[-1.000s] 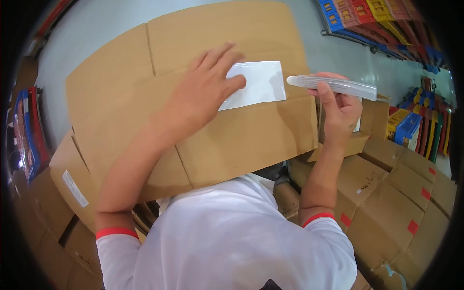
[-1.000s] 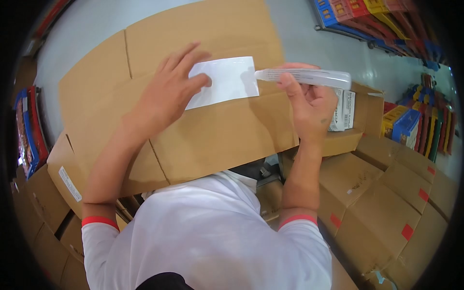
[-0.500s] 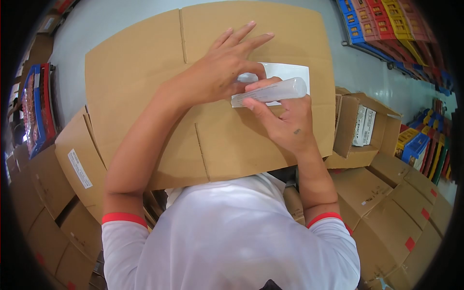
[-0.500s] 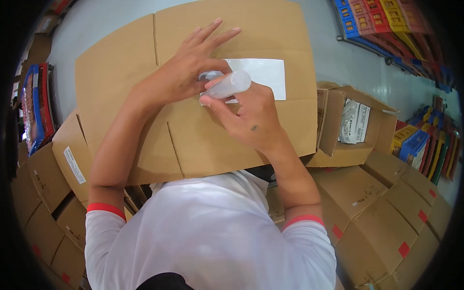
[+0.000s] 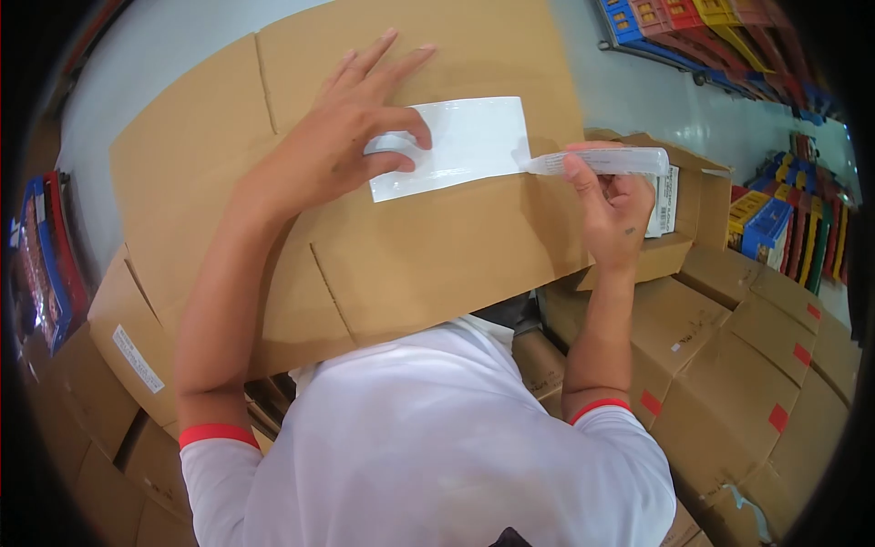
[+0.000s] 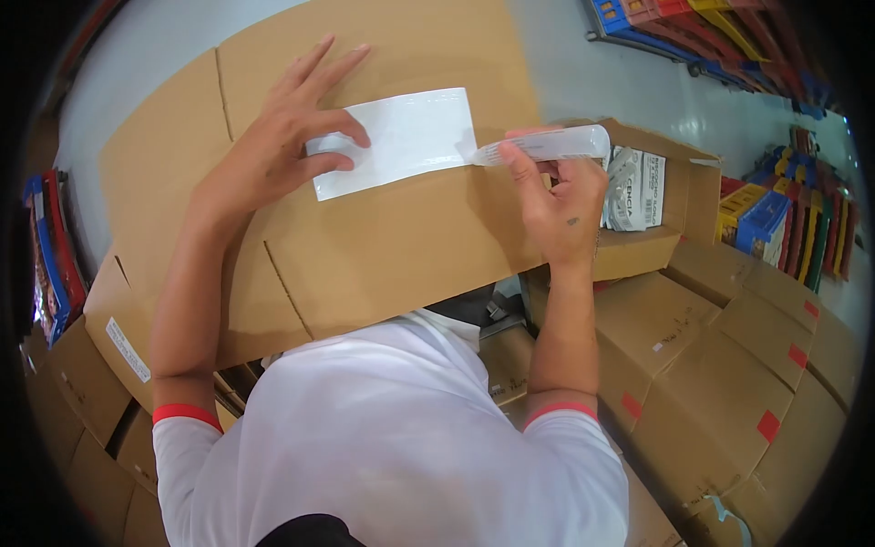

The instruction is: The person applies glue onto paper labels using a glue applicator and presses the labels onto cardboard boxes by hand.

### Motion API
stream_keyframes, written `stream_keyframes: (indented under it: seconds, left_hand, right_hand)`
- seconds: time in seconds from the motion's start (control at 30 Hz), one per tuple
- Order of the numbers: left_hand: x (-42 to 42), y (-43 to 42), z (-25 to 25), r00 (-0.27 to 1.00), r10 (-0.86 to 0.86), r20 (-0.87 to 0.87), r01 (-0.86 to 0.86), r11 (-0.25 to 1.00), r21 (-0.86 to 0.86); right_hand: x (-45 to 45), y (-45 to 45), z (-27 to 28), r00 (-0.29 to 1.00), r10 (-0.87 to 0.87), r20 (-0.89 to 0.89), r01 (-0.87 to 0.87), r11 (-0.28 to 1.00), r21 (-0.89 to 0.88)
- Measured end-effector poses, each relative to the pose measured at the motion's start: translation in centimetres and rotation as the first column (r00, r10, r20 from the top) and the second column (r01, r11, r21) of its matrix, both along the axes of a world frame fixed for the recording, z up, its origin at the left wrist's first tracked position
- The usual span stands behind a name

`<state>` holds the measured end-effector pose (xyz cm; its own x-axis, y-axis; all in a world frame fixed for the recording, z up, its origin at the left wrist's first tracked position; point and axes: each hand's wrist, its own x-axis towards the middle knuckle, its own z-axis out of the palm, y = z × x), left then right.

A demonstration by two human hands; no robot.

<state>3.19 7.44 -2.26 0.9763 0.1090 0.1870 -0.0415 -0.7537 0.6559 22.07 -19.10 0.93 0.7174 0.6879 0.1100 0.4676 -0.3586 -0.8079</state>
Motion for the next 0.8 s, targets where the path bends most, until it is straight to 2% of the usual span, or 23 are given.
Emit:
stream_keyframes:
  seconds: [0.1,0.17,0.2,0.23,0.3,0.37,0.4,0.47,0.5,0.57,0.6,0.63,0.67,0.7,0.73,0.77,0.8]
  left_hand:
    - [0.1,-0.4,0.6,0.999,0.016,-0.028,-0.015,0.999,0.029]
    - [0.1,-0.6,1.4,0.999,0.022,-0.042,-0.018,0.996,0.085]
    - [0.0,-0.9,1.7,0.998,0.032,-0.055,-0.025,0.991,0.135]
    - [-0.1,-1.3,2.0,0.998,0.033,-0.059,-0.025,0.990,0.139]
    - [0.0,-2.2,2.5,0.996,0.057,-0.063,-0.038,0.964,0.262]
    - [0.6,-3.6,2.5,0.997,0.071,0.004,-0.069,0.954,0.291]
    - [0.9,-4.4,2.5,0.994,0.085,0.072,-0.104,0.944,0.312]
    - [1.4,-6.3,2.6,0.992,0.112,0.054,-0.123,0.954,0.274]
    - [1.7,-7.0,2.4,0.990,0.134,0.036,-0.139,0.963,0.230]
    - [2.3,-8.3,1.5,0.985,0.171,0.003,-0.165,0.947,0.275]
    - [2.5,-8.4,1.3,0.980,0.198,-0.023,-0.181,0.932,0.315]
    - [2.4,-8.0,1.4,0.980,0.199,-0.023,-0.181,0.929,0.323]
    - [2.1,-7.2,1.5,0.967,0.248,0.059,-0.254,0.911,0.325]
    - [1.7,-6.4,1.6,0.946,0.291,0.139,-0.322,0.890,0.322]
    - [1.3,-5.5,1.9,0.949,0.284,0.138,-0.314,0.890,0.331]
    - [0.7,-4.5,2.5,0.900,0.388,0.199,-0.405,0.913,0.053]
    - [0.4,-3.7,3.1,0.837,0.499,0.224,-0.451,0.862,-0.232]
  right_hand:
    - [0.0,-0.4,-0.3,0.998,-0.028,-0.050,0.032,0.995,0.090]
    - [-0.3,-0.4,-0.3,0.942,-0.037,-0.332,0.156,0.928,0.337]
    - [-0.3,-0.5,0.0,0.941,-0.035,-0.336,0.156,0.927,0.340]
    - [-0.2,-0.6,0.5,0.947,-0.025,-0.321,0.147,0.921,0.360]
    - [-0.2,-0.7,0.5,0.952,-0.017,-0.306,0.140,0.911,0.387]
    - [-0.4,-0.5,-0.1,0.993,-0.008,-0.115,0.026,0.988,0.155]
    - [-0.6,-0.2,-0.2,0.993,-0.005,-0.117,0.024,0.987,0.160]
    - [-1.1,0.8,-0.1,0.988,0.058,0.145,-0.063,0.997,0.032]
    - [-1.3,1.1,0.2,0.988,0.067,0.142,-0.073,0.997,0.040]
    - [-2.3,1.1,1.3,0.998,0.051,-0.045,-0.039,0.973,0.228]
    - [-2.7,1.2,1.8,0.997,0.053,-0.047,-0.041,0.971,0.235]
    - [-2.9,1.4,2.3,0.991,0.115,-0.068,-0.083,0.927,0.365]
    - [-3.1,1.7,2.8,0.981,0.177,-0.079,-0.116,0.864,0.490]
    - [-3.3,2.1,3.2,0.982,0.172,-0.079,-0.110,0.860,0.499]
    - [-3.6,2.7,3.7,0.959,0.196,-0.204,-0.052,0.831,0.554]
    - [-3.8,3.1,3.8,0.919,0.228,-0.323,0.013,0.799,0.601]
    - [-3.8,3.3,2.9,0.918,0.226,-0.325,0.021,0.793,0.609]
